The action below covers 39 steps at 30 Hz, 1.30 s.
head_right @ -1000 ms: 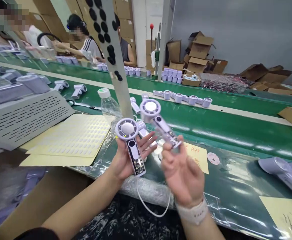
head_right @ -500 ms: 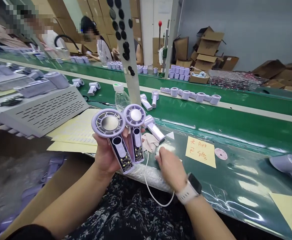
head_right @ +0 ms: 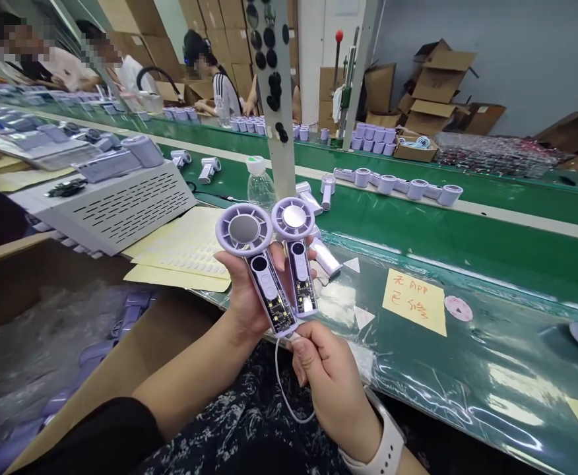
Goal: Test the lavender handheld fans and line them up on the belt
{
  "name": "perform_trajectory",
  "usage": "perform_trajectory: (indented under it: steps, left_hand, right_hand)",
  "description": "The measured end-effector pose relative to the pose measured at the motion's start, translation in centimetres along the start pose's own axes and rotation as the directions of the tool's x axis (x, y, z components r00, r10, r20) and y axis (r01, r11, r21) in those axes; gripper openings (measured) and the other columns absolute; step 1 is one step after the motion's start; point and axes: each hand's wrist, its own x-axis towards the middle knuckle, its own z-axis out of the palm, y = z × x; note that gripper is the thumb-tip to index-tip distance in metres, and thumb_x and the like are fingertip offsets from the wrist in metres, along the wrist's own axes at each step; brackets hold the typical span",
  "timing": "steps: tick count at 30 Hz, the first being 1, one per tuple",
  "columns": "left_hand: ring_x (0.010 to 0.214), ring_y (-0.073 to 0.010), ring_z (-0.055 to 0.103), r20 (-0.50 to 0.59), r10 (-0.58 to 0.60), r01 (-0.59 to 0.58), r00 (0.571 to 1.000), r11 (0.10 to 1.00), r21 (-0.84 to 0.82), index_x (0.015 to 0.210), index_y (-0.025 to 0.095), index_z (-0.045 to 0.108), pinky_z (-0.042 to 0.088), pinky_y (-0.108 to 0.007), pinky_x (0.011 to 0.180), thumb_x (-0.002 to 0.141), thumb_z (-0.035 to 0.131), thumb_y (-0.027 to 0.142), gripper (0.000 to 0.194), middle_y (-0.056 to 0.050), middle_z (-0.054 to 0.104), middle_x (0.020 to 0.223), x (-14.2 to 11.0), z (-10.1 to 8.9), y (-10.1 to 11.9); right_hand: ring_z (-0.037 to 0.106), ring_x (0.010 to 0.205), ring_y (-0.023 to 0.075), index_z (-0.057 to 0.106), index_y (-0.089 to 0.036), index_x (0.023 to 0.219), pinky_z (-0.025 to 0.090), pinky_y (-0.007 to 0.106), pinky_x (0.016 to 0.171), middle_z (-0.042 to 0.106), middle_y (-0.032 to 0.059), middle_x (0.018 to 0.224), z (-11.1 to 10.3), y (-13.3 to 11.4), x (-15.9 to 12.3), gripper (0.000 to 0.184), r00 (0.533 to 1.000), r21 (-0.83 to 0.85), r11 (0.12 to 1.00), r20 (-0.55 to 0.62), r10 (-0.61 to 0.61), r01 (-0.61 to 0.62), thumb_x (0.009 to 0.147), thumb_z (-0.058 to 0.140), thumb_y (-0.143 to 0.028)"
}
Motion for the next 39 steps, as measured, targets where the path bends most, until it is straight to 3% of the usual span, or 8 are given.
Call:
perform_trajectory:
  steps: [10, 15, 19, 22, 27, 31, 34, 39]
  left_hand:
    - [0.123, -0.0375, 0.064, -0.091, 0.104, -0.101, 0.99, 0.994, 0.038, 0.063, 0.018, 0.06, 0.058, -0.047, 0.095, 0.063, 0.067, 0.089, 0.071, -0.012, 0.073, 0.115, -0.4, -0.8, -0.6]
    - [0.119, -0.0376, 0.066, -0.107, 0.135, -0.128, 0.985, 0.989, 0.076, 0.065, 0.018, 0.062, 0.058, -0.046, 0.094, 0.058, 0.07, 0.089, 0.071, -0.013, 0.075, 0.111, -0.5, -1.1, -1.3]
    - [0.112, -0.0353, 0.069, -0.078, 0.085, -0.084, 0.993, 0.996, 0.013, 0.065, 0.019, 0.063, 0.061, -0.043, 0.088, 0.058, 0.071, 0.088, 0.071, -0.011, 0.076, 0.102, -0.6, -0.8, -0.9]
    - [0.105, -0.0294, 0.072, -0.115, -0.015, 0.0, 0.993, 0.991, -0.131, 0.062, 0.019, 0.059, 0.062, -0.039, 0.083, 0.066, 0.065, 0.088, 0.07, -0.008, 0.076, 0.105, -0.6, -0.4, 0.0]
    - [0.102, -0.0287, 0.072, -0.073, -0.013, 0.004, 0.997, 0.993, -0.118, 0.061, 0.018, 0.059, 0.062, -0.038, 0.08, 0.065, 0.068, 0.086, 0.069, -0.007, 0.074, 0.11, -0.9, 0.0, 0.4]
    - [0.101, -0.0303, 0.07, -0.042, 0.101, -0.103, 0.994, 0.994, -0.04, 0.062, 0.019, 0.063, 0.061, -0.038, 0.079, 0.061, 0.071, 0.087, 0.068, -0.008, 0.072, 0.111, -1.5, -0.1, -0.5]
    - [0.101, -0.03, 0.068, -0.053, 0.132, -0.133, 0.99, 0.991, -0.023, 0.063, 0.02, 0.065, 0.06, -0.038, 0.08, 0.06, 0.07, 0.088, 0.068, -0.008, 0.071, 0.11, -1.7, -0.2, -1.1]
    - [0.1, -0.031, 0.066, -0.019, 0.159, -0.158, 0.987, 0.987, 0.022, 0.06, 0.02, 0.067, 0.059, -0.037, 0.077, 0.055, 0.069, 0.09, 0.071, -0.01, 0.071, 0.102, -1.6, -0.1, -1.5]
  right_hand:
    - [0.032, 0.039, 0.0075, 0.054, -0.021, 0.074, 0.024, 0.02, 0.039, 0.034, -0.0101, 0.048, 1.6, -0.2, 0.1, 0.051, 0.995, 0.027, 0.995, -0.019, 0.097, -0.096, 0.096, 0.057, -0.066]
    - [0.036, 0.038, 0.0096, 0.054, -0.022, 0.077, 0.028, 0.022, 0.04, 0.038, -0.0089, 0.047, 1.6, 0.4, 0.3, 0.047, 0.987, 0.026, 0.996, -0.139, 0.084, -0.082, 0.101, 0.05, -0.062]
    - [0.061, 0.074, 0.0187, 0.059, -0.022, 0.079, 0.05, 0.029, 0.069, 0.063, 0.0037, 0.078, 0.5, -0.4, 0.3, 0.035, 0.994, -0.207, 0.973, -0.017, -0.105, 0.099, 0.104, 0.052, -0.047]
    - [0.062, 0.096, 0.0229, 0.057, -0.023, 0.078, 0.05, 0.032, 0.083, 0.064, 0.0075, 0.1, -0.2, -1.4, 0.1, 0.031, 0.962, -0.318, 0.908, 0.064, -0.266, 0.272, 0.104, 0.05, -0.038]
    - [0.059, 0.064, 0.0166, 0.06, -0.022, 0.075, 0.046, 0.027, 0.061, 0.062, 0.0016, 0.069, 0.3, -1.1, 0.2, 0.037, 0.984, -0.271, 0.956, -0.103, -0.146, 0.114, 0.105, 0.051, -0.043]
    - [0.045, 0.039, 0.011, 0.05, -0.023, 0.067, 0.036, 0.023, 0.042, 0.044, -0.0062, 0.046, 1.4, -0.3, 0.1, 0.049, 0.98, 0.017, 1.0, -0.201, 0.011, -0.007, 0.101, 0.056, -0.057]
    - [0.037, 0.034, 0.0083, 0.05, -0.022, 0.067, 0.03, 0.02, 0.035, 0.04, -0.0082, 0.044, 1.7, 0.0, -0.2, 0.051, 0.96, 0.15, 0.988, -0.269, 0.072, -0.032, 0.096, 0.06, -0.063]
    - [0.039, 0.034, 0.0084, 0.054, -0.022, 0.071, 0.032, 0.019, 0.035, 0.04, -0.0085, 0.044, 1.4, 0.2, -0.4, 0.048, 0.96, 0.146, 0.989, -0.272, 0.067, -0.028, 0.096, 0.061, -0.063]
